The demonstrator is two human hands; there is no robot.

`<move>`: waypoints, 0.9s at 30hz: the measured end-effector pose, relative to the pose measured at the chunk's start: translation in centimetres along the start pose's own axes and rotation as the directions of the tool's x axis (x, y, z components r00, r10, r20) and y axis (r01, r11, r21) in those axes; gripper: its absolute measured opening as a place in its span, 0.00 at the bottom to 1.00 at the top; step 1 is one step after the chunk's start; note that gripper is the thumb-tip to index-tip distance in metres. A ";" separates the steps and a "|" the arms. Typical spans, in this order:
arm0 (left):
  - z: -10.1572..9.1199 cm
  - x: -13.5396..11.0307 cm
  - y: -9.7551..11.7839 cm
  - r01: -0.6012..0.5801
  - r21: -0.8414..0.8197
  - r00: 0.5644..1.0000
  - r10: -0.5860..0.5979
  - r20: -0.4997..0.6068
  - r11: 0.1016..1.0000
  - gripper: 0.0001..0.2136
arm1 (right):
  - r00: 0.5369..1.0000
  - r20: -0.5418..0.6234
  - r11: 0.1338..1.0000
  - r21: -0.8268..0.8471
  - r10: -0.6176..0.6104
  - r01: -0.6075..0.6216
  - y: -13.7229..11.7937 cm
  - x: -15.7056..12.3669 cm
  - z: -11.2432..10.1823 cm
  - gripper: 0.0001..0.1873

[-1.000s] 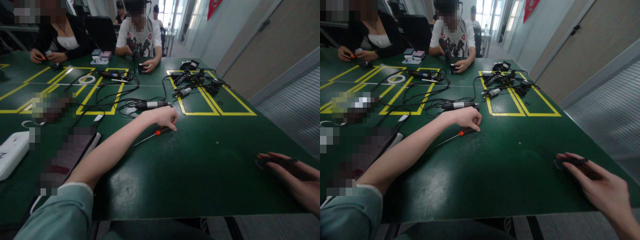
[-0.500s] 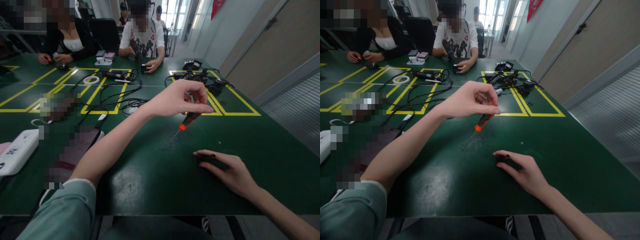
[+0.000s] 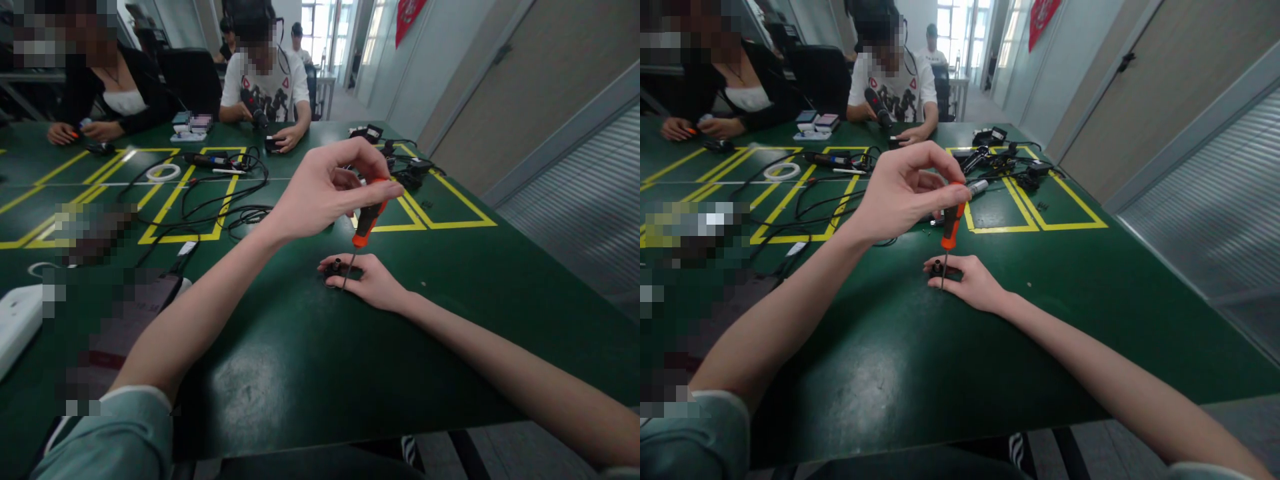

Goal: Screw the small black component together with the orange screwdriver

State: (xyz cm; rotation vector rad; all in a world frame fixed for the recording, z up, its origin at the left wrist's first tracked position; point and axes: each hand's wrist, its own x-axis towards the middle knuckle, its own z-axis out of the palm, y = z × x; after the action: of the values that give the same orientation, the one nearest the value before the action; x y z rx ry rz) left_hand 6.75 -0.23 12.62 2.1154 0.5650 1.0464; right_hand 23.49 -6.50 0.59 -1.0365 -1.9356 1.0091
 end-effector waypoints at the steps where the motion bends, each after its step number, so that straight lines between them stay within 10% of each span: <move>1: 0.1 0.0 -0.1 0.004 -0.011 1.000 -0.004 0.011 1.000 0.16 | 1.000 0.009 0.999 0.050 0.017 -0.018 0.1 0.0 0.0 0.20; 7: 0.7 -0.2 0.1 0.017 -0.036 0.999 -0.015 0.030 0.999 0.15 | 0.997 0.044 0.979 0.191 0.065 -0.072 0.4 -0.3 -1.4 0.36; 19: 4.0 -0.8 -1.0 -0.118 -0.167 0.981 0.088 -0.173 0.979 0.16 | 0.977 -0.202 0.972 0.209 -0.061 0.104 -3.4 -1.8 -3.9 0.16; 27: 3.5 -2.3 -3.0 0.079 -0.443 0.995 -0.095 -0.014 0.893 0.24 | 0.964 -0.253 0.943 0.294 -0.082 0.157 -3.9 -2.3 -3.2 0.13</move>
State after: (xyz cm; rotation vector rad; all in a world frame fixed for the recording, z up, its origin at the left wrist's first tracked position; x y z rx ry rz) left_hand 8.00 -1.06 7.71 1.6594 0.3876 1.0486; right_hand 25.90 -9.03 4.93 -0.8074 -1.5637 1.0306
